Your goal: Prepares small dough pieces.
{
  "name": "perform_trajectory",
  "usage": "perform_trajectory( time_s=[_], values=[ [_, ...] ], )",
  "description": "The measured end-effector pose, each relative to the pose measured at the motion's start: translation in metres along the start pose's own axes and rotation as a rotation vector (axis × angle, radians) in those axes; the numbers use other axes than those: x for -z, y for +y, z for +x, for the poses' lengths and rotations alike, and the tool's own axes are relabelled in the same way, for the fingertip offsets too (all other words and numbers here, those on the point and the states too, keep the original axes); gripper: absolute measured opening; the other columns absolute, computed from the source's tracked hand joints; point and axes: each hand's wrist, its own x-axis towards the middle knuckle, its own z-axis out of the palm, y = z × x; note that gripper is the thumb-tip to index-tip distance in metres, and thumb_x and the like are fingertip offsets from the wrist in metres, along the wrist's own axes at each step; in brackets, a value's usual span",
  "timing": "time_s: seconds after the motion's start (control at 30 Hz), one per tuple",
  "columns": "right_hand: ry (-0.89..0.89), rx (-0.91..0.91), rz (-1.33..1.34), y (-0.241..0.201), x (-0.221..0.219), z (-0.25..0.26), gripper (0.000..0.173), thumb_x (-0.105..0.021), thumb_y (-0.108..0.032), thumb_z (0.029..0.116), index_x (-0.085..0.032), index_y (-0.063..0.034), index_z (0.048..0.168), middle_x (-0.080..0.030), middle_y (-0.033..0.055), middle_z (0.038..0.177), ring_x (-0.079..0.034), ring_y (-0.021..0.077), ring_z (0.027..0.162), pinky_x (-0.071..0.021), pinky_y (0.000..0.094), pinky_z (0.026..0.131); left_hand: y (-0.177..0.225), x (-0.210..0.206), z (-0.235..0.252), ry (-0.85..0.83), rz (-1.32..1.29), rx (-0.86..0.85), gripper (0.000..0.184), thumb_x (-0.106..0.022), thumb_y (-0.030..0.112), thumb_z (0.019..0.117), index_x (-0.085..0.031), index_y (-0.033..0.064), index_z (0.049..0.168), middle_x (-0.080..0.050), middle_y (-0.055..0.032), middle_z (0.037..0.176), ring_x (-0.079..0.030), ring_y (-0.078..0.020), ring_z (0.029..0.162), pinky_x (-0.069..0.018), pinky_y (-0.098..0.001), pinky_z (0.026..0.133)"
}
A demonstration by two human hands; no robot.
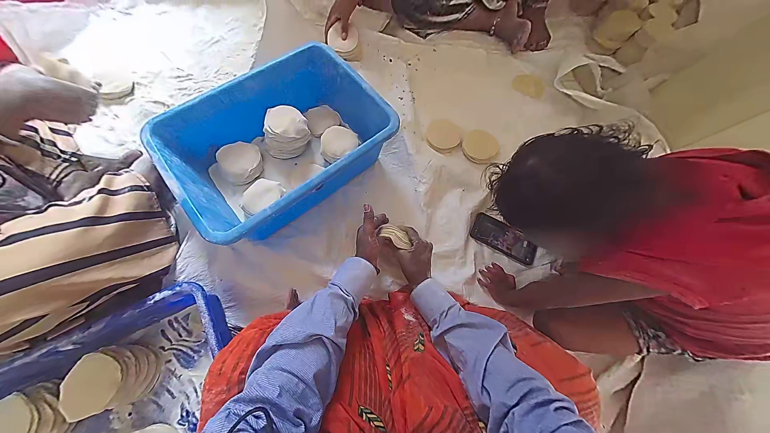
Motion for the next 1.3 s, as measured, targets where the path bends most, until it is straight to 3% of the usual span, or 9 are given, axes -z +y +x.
perform_trajectory(
  time_s=[0.13,0.3,0.5,0.63,0.73,0.87,1.03,1.17,1.3],
  values=[
    [0.01,-0.005,0.271,-0.016,0.015,0.003,0.04,-0.087,-0.018,0.0814,-0.073,-0.0028,0.115,-0.076,0.0146,0.1,-0.072,0.0251,0.093,-0.0566,0.0495,0.085,0.005,0.014,0.017,0.081,-0.048,-0.112,0.083,-0.008,0.055,0.1089,-0.056,-0.0075,0.135,-0.055,-0.0214,0.145,-0.043,-0.0277,0.142,-0.0287,-0.0458,0.119],
    [-0.087,-0.263,0.746,-0.051,0.041,0.01,0.022,-0.077,-0.015,0.0918,-0.071,-0.0028,0.108,-0.074,0.0055,0.089,-0.07,0.0105,0.077,-0.0602,0.0293,0.071,-0.005,0.013,0.015,-0.018,-0.446,0.114,0.086,-0.017,0.073,0.1012,-0.059,0.0053,0.133,-0.069,-0.0142,0.121,-0.066,-0.0238,0.112,-0.0546,-0.046,0.095],
    [-0.071,-0.553,0.764,-0.037,0.046,0.023,0.025,-0.057,-0.023,0.1063,-0.067,-0.0024,0.117,-0.07,0.01,0.096,-0.068,0.0158,0.083,-0.0594,0.0344,0.075,-0.007,0.001,0.002,-0.163,-0.554,0.29,0.089,-0.023,0.08,0.0963,-0.052,0.0087,0.142,-0.062,-0.0161,0.134,-0.062,-0.0313,0.121,-0.0531,-0.0539,0.097],
    [-0.197,-0.346,0.318,-0.04,0.052,0.026,0.04,-0.045,-0.027,0.1113,-0.052,-0.0064,0.145,-0.062,0.0223,0.134,-0.062,0.0338,0.119,-0.0494,0.0541,0.099,-0.003,-0.002,0.0,-0.146,-0.475,0.237,0.059,-0.04,0.055,0.1059,-0.051,0.0098,0.142,-0.062,-0.0161,0.133,-0.063,-0.031,0.118,-0.0542,-0.0527,0.096],
    [-0.225,-0.177,0.057,-0.048,0.065,0.028,0.046,-0.038,-0.034,0.1125,-0.051,-0.0075,0.148,-0.066,0.0256,0.127,-0.065,0.0424,0.116,-0.0484,0.0639,0.097,-0.002,-0.004,0.002,-0.099,-0.373,0.203,0.039,-0.055,0.028,0.1059,-0.054,0.0053,0.137,-0.065,-0.0178,0.122,-0.067,-0.03,0.107,-0.0573,-0.0506,0.09],
    [-0.086,-0.452,0.49,-0.026,0.081,0.04,0.053,-0.032,-0.046,0.1119,-0.053,-0.0085,0.143,-0.068,0.0125,0.13,-0.068,0.0268,0.112,-0.0543,0.0488,0.088,0.011,-0.003,0.0,-0.076,-0.397,0.19,0.035,-0.056,0.014,0.1036,-0.053,0.0054,0.137,-0.066,-0.0177,0.118,-0.068,-0.0296,0.102,-0.0581,-0.0496,0.085],
    [-0.217,-0.932,1.117,-0.011,0.063,0.038,0.101,-0.012,-0.086,0.0919,-0.054,-0.0091,0.141,-0.065,0.0178,0.13,-0.064,0.0333,0.116,-0.0547,0.0568,0.091,0.016,-0.008,-0.011,-0.164,-0.491,0.296,0.036,-0.054,0.03,0.1047,-0.057,0.0074,0.132,-0.066,-0.0165,0.121,-0.067,-0.0305,0.107,-0.0576,-0.0515,0.088],
    [-0.151,-1.022,1.097,-0.027,0.052,0.034,0.089,-0.034,-0.08,0.0944,-0.059,-0.0052,0.135,-0.067,0.0192,0.125,-0.065,0.034,0.114,-0.0546,0.0577,0.092,0.0,-0.008,-0.004,-0.116,-0.368,0.332,0.047,-0.05,0.042,0.106,-0.057,0.0068,0.136,-0.065,-0.0178,0.124,-0.066,-0.032,0.109,-0.0574,-0.0524,0.088],
    [-0.175,-0.949,1.013,-0.024,0.052,0.032,0.036,-0.069,-0.028,0.0974,-0.062,-0.0059,0.126,-0.069,0.0148,0.111,-0.07,0.0283,0.096,-0.0607,0.0482,0.077,0.002,-0.015,-0.004,-0.076,-0.061,0.238,0.046,-0.047,0.035,0.1092,-0.051,0.0015,0.14,-0.062,-0.0238,0.124,-0.065,-0.0327,0.107,-0.0565,-0.0497,0.089]
  ],
)
